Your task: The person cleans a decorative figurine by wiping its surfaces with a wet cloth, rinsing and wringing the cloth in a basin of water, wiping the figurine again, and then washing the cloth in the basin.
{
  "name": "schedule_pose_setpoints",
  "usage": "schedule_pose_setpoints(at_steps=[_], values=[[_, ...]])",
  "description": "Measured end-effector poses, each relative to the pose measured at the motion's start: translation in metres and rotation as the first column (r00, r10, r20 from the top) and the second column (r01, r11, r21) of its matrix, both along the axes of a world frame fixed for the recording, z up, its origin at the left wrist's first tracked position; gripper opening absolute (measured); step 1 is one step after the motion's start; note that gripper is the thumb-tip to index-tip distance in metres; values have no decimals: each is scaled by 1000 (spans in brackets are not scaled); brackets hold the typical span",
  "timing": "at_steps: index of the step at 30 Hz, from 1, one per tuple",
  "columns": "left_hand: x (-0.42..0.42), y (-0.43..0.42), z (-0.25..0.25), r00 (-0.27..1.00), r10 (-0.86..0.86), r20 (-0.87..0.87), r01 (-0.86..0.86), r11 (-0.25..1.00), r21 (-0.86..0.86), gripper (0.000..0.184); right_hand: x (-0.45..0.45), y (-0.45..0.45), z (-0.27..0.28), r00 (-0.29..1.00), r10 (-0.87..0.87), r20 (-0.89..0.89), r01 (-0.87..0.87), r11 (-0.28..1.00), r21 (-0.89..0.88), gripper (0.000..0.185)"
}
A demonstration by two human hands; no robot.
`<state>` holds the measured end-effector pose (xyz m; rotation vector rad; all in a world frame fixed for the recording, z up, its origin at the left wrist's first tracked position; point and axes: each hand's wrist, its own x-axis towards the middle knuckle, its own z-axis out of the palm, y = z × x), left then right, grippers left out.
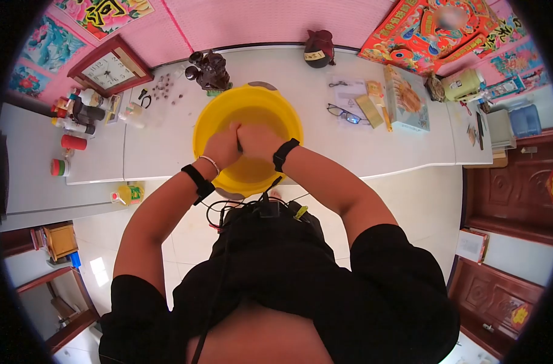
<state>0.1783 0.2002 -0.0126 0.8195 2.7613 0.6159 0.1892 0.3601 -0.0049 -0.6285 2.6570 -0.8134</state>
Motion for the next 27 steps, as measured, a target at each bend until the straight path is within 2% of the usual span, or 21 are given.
schedule_pose_setpoints(at_steps=[5, 11, 13, 16, 19, 23, 25, 26, 27], values=[[-14, -1, -15, 976, -80, -203, 62, 994, -90, 40, -16, -4, -13, 996, -64, 61, 67, 997, -39, 27], [-14, 2, -22, 954, -67, -292, 60, 998, -34, 40, -36, 2, -33, 987, 40, 157, -41, 999, 5, 45], [-12, 0, -16, 971, -36, -237, 30, 999, -29, 40, -36, 0, -21, 979, 81, 189, -77, 997, -30, 57], [-9, 0, 1, 990, 80, -114, -74, 995, 61, 47, -26, 5, 1, 982, 52, 184, -8, 972, -234, 74], [-5, -7, 20, 978, 208, -30, -198, 961, 193, 60, -32, 6, 1, 991, 67, 113, -33, 960, -277, 80], [-6, -25, 19, 931, 312, 190, -361, 864, 352, 73, -25, 17, 19, 998, -21, 53, 41, 905, -424, 69], [-4, -28, 44, 785, 284, 550, -534, 761, 368, 71, -23, 18, 23, 994, -91, 60, 109, 851, -514, 61], [-3, -30, 53, 671, 242, 701, -616, 708, 345, 70, -22, 17, 25, 984, -90, 155, 160, 828, -538, 57], [-2, -32, 53, 633, 180, 753, -649, 654, 389, 70, -22, 17, 27, 965, -84, 249, 214, 803, -557, 53]])
